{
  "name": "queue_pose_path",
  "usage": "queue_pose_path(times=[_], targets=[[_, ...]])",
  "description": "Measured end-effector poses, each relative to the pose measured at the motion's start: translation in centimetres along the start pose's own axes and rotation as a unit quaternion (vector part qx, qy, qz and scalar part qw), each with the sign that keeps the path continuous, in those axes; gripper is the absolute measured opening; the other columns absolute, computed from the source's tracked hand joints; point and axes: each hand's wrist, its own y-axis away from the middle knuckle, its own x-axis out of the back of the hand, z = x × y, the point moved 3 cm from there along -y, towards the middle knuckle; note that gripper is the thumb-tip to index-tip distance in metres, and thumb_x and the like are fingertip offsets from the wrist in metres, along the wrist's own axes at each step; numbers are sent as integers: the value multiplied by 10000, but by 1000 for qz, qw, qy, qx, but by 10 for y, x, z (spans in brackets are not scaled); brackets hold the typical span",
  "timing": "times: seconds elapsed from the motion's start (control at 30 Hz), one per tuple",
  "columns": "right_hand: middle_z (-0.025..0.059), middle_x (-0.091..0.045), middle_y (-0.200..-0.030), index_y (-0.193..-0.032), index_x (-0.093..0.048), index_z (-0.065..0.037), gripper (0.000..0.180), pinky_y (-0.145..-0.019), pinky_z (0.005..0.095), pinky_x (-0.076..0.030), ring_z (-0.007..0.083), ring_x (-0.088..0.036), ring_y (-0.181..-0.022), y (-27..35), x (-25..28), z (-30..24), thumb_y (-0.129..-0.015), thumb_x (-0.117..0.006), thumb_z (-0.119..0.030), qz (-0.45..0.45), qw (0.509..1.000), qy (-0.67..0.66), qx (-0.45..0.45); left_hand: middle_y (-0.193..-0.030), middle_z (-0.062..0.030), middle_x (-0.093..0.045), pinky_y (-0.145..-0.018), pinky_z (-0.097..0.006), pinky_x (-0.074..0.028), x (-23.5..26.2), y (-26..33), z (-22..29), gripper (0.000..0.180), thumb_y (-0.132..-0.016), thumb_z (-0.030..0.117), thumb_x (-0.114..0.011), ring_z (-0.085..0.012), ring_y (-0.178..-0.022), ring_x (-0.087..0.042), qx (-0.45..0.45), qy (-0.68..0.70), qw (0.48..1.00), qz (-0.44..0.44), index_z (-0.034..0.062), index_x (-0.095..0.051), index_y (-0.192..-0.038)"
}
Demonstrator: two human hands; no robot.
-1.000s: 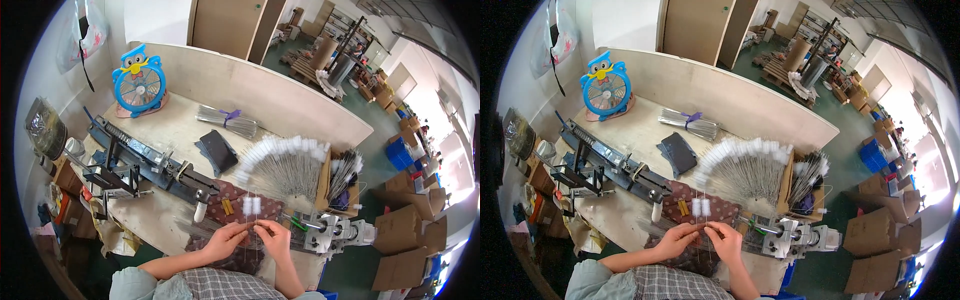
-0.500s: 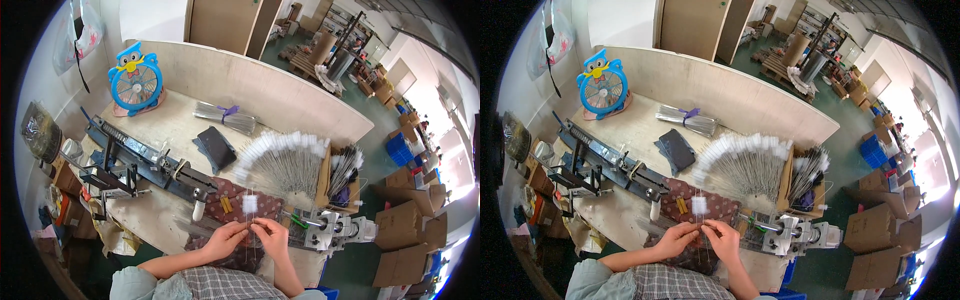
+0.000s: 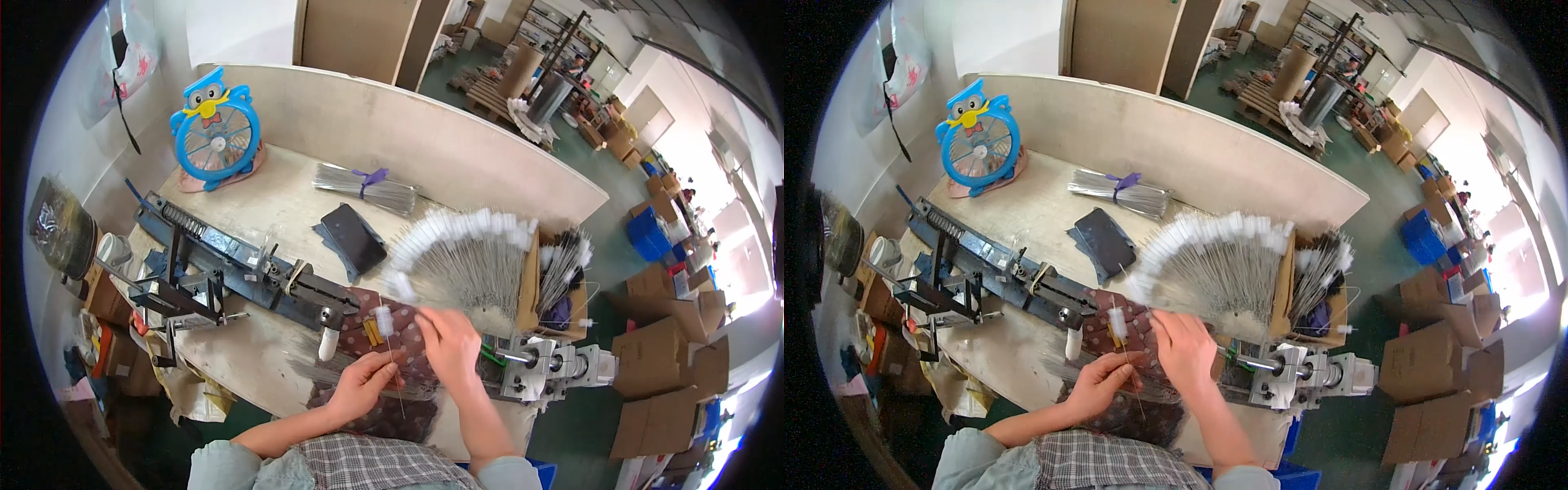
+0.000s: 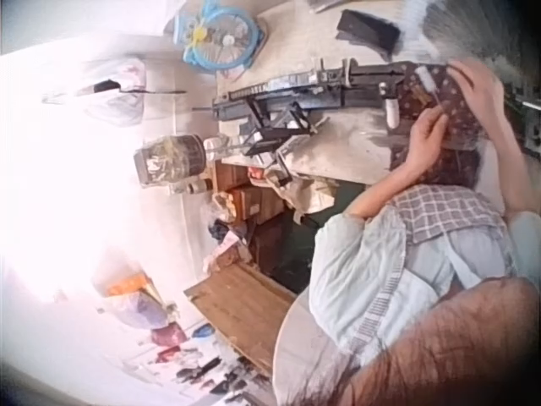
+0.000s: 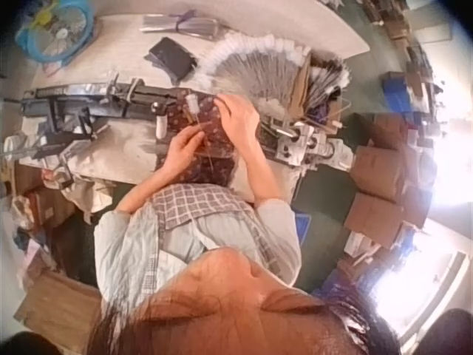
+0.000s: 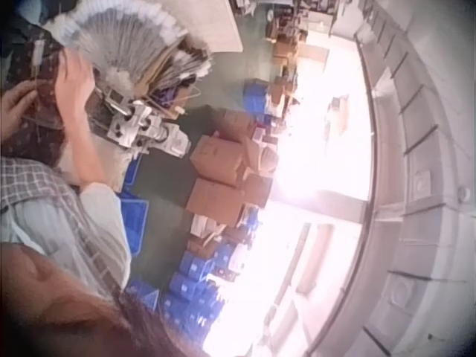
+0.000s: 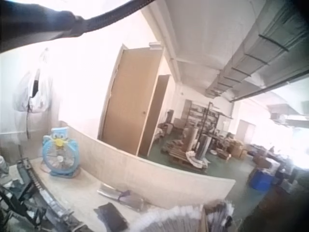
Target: Assembling brushes by inserting bristles into handles and securing them using a semi-automatic machine.
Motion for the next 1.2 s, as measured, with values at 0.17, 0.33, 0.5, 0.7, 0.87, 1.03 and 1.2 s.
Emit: queue_pose_path(times=[0.17, 0.33, 0.5, 0.7, 0.87, 1.03, 1.2], targets=[[57, -606, -830, -982, -630, -98, 202, -643, 364, -491, 264, -597, -769, -30, -28, 32, -780, -639, -100, -13, 986, 167, 9, -887, -70, -576, -758, -295, -531, 6, -1, -3, 335, -963, 96, -465, -157, -842, -609, 35, 46, 998, 6, -37, -469, -1270], [89, -584, -971, -1071, -591, -73, 322, -705, 376, -495, 260, -584, -898, 19, -27, 43, -749, -610, -68, -86, 983, 160, -35, -840, -69, -592, -695, -314, -542, 16, -2, -7, 271, -922, 36, -505, -151, -762, -618, 24, 112, 993, 43, -12, -495, -1189], [110, -571, -1068, -1120, -580, -51, 334, -817, 369, -470, 279, -568, -985, 84, 8, 48, -787, -567, -54, -110, 979, 169, -24, -847, -50, -592, -703, -271, -538, 7, -9, -9, 244, -918, 27, -526, -123, -784, -613, 28, 150, 988, 31, -8, -513, -1159], [175, -595, -1002, -1058, -611, -37, 304, -831, 444, -462, 360, -589, -893, 112, 31, 103, -757, -569, -26, -91, 930, 338, -112, -862, -68, -598, -707, -314, -548, -17, -16, -8, 260, -916, 27, -529, -167, -798, -626, 30, 165, 986, -9, -6, -509, -1173], [194, -593, -884, -1087, -592, -22, 338, -720, 443, -487, 365, -592, -800, 111, 42, 83, -754, -553, -66, -77, 954, 224, -184, -894, -72, -613, -700, -299, -545, -15, -10, -13, 236, -912, 45, -552, -164, -819, -631, 48, 141, 989, 19, -16, -541, -1140], [160, -580, -974, -1123, -570, -59, 300, -716, 389, -500, 318, -604, -825, 102, 49, 37, -841, -540, -158, -99, 970, 11, -220, -900, -66, -625, -692, -277, -530, -18, -10, -18, 248, -888, 43, -593, -143, -818, -621, 65, 121, 989, 45, -15, -556, -1127], [80, -542, -822, -1153, -580, -91, 338, -575, 355, -453, 257, -570, -665, 103, 33, 16, -904, -559, -319, -122, 964, -69, -225, -879, -53, -632, -680, -262, -509, -30, -12, -20, 256, -865, 32, -623, -116, -782, -602, 69, 103, 991, 50, -12, -574, -1112]])
